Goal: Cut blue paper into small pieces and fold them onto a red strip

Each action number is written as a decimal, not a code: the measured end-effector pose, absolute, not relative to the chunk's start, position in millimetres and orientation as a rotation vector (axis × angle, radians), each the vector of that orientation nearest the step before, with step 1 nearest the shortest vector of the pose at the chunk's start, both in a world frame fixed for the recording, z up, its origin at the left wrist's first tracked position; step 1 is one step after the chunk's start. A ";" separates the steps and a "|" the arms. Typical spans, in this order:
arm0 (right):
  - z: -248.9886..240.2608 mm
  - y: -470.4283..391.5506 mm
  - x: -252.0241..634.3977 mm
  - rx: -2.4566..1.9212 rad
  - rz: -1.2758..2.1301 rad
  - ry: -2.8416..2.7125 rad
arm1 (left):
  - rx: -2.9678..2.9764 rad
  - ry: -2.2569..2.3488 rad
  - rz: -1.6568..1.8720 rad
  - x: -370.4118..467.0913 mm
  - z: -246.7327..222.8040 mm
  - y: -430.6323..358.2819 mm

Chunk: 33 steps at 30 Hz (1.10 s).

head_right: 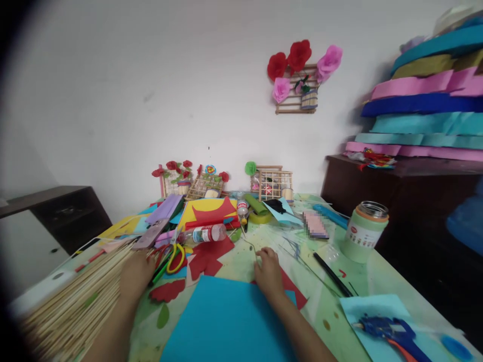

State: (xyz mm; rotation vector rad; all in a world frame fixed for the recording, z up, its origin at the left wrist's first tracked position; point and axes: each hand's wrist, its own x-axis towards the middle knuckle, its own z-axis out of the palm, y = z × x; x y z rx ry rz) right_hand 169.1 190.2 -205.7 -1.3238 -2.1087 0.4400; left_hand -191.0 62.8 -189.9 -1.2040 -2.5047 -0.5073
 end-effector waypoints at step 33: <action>-170.3 134.8 211.2 -1.531 0.419 -2.646 | -1.882 -2.256 -0.786 -138.7 -228.8 107.5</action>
